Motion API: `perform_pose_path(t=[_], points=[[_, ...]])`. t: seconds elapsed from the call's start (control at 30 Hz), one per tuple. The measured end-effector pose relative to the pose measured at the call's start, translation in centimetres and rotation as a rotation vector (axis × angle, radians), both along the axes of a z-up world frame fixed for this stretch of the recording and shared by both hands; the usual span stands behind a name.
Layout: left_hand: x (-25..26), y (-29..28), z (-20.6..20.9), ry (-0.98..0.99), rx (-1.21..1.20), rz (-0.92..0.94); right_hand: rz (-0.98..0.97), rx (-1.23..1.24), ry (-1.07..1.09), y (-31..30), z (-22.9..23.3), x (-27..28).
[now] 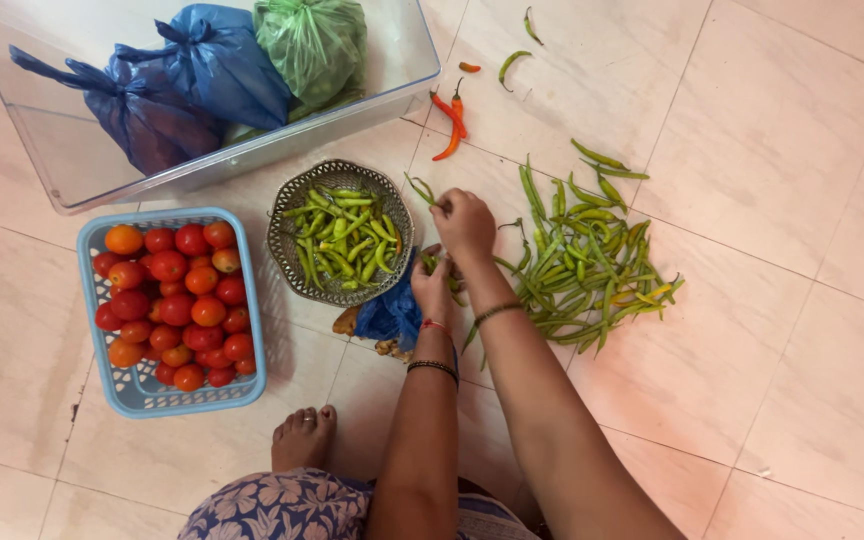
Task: The person sits on the floor and sorts green chilies by hand, placing them into a metal bowl. They also handle a blue plastic bag and ginger pieces, moving them aside during the process.
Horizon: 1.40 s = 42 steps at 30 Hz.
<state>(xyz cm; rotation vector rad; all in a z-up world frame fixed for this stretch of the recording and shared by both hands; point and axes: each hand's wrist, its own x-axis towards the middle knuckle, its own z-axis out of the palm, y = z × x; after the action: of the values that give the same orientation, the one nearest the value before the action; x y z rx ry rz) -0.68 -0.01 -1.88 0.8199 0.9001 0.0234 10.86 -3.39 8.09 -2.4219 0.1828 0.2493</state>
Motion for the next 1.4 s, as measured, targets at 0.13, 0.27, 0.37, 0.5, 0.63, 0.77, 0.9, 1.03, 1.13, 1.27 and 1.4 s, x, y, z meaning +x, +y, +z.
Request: perform_pose_path(t=[0.13, 0.27, 0.37, 0.5, 0.63, 0.77, 0.9, 1.03, 1.13, 1.27, 1.4], points=[[-0.4, 0.0, -1.5, -0.119, 0.067, 0.062, 0.189, -0.198, -0.151, 1.8, -2.2, 1.3], [0.0, 0.3, -0.1, -0.079, 0.050, 0.038, 0.179, -0.247, -0.124, 0.8, -3.9, 1.8], [0.3, 0.1, 2.7, 0.040, -0.148, 0.016, 0.065, -0.192, -0.004, -1.6, -4.2, 1.5], [1.7, 0.1, 6.2, -0.017, -0.096, -0.018, -0.178, 0.200, 0.089, -5.6, -3.1, -0.4], [4.0, 0.2, 6.9, -0.083, 0.001, 0.067, -0.358, 0.726, 0.177, -6.1, -1.3, -3.3], [6.8, 2.9, 6.0, -0.194, 0.404, 0.249, -0.317, 0.764, 0.169, -0.7, 0.1, -5.7], [6.6, 7.9, 6.7, -0.045, 0.438, 0.398, -0.085, 0.647, 0.032, 4.6, 0.9, -5.8], [6.1, 8.5, 9.8, 0.132, 0.649, 0.358, 0.011, 0.507, 0.083, 4.4, 1.1, -5.8], [6.6, 6.7, 12.0, 0.260, 0.954, 0.166, -0.062, 0.543, 0.017, 1.2, 0.7, -5.8], [5.7, 4.0, 13.4, 0.428, 1.334, -0.177, -0.275, 0.078, -0.030, -6.2, 0.2, -6.7], [4.1, 3.1, 13.4, 0.532, 1.622, -0.553, -0.309, -0.301, -0.139, -11.6, 0.1, -6.4]])
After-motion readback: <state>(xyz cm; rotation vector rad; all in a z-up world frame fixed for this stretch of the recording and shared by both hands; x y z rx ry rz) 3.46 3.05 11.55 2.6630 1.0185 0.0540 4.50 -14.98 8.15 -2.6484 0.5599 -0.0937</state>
